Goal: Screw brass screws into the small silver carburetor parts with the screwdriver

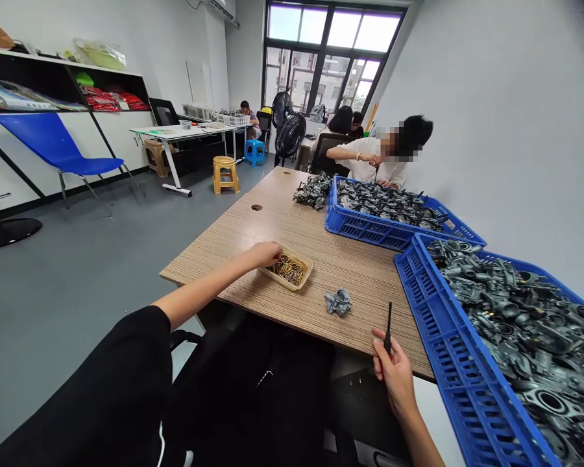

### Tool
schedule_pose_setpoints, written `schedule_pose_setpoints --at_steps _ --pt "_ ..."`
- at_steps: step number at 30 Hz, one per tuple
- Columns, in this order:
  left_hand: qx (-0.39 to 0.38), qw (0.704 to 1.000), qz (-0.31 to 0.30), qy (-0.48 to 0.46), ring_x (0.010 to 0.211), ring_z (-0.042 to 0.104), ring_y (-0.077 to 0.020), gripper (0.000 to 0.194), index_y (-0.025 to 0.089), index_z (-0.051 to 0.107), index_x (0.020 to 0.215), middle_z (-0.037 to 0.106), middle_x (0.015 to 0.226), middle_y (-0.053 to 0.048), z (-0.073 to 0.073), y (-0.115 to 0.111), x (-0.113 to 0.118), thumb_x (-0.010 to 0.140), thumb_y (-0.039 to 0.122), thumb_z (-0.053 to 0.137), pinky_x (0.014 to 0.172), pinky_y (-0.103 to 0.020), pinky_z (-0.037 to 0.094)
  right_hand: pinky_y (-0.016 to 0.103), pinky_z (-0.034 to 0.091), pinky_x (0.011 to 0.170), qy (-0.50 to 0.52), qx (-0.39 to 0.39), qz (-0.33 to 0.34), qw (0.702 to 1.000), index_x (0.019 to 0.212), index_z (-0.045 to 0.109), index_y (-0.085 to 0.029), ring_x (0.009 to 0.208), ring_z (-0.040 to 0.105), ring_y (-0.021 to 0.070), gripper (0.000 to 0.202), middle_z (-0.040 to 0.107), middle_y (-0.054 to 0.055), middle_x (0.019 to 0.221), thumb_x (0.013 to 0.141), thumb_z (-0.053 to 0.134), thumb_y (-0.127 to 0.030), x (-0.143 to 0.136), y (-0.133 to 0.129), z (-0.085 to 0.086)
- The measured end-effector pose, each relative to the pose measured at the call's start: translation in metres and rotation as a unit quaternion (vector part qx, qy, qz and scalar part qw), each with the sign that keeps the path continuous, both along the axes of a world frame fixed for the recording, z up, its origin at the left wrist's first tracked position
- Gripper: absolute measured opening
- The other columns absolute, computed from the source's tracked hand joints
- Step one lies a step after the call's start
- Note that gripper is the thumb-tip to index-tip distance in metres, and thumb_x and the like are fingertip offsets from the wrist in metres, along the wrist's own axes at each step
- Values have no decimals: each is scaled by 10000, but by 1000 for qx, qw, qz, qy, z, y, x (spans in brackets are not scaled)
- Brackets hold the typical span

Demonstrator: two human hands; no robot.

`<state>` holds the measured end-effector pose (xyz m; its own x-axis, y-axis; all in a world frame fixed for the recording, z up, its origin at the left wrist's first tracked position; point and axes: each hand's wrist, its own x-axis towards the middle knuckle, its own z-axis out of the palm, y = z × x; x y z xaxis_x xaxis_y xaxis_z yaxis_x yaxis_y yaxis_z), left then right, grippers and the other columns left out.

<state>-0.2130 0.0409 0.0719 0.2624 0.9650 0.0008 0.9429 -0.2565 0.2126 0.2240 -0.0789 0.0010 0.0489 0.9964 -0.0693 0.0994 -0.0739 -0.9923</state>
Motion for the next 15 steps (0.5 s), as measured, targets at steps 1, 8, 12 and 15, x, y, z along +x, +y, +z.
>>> schedule_pose_setpoints --at_steps 1,8,12,15 --pt "-1 1000 7 4 752 652 -194 156 219 742 820 730 838 -55 0 0 0 776 155 607 645 -252 425 182 277 354 -1 0 0 1000 1204 626 -165 398 353 70 676 411 -102 519 747 776 -639 0 0 0" --pt "-27 1000 -2 3 781 667 -197 288 233 759 943 750 902 -52 -1 2 -6 757 88 595 670 -248 430 183 291 367 -13 -2 1 1000 1230 615 -149 400 349 74 691 412 -102 493 766 760 -641 -1 -2 2" --pt "-24 1000 -13 -13 798 669 -187 304 222 755 989 755 920 -50 1 4 -12 768 91 593 665 -234 434 186 295 374 -13 -4 -1 1000 1220 625 -153 408 356 73 677 419 -97 510 766 763 -637 -3 -4 8" --pt "-20 999 -22 -26 813 667 -178 315 219 753 1004 759 930 -40 2 4 -14 764 103 585 678 -225 448 188 290 370 -12 -1 -3 1000 1213 628 -152 406 355 74 680 420 -97 514 764 763 -644 -4 -4 8"
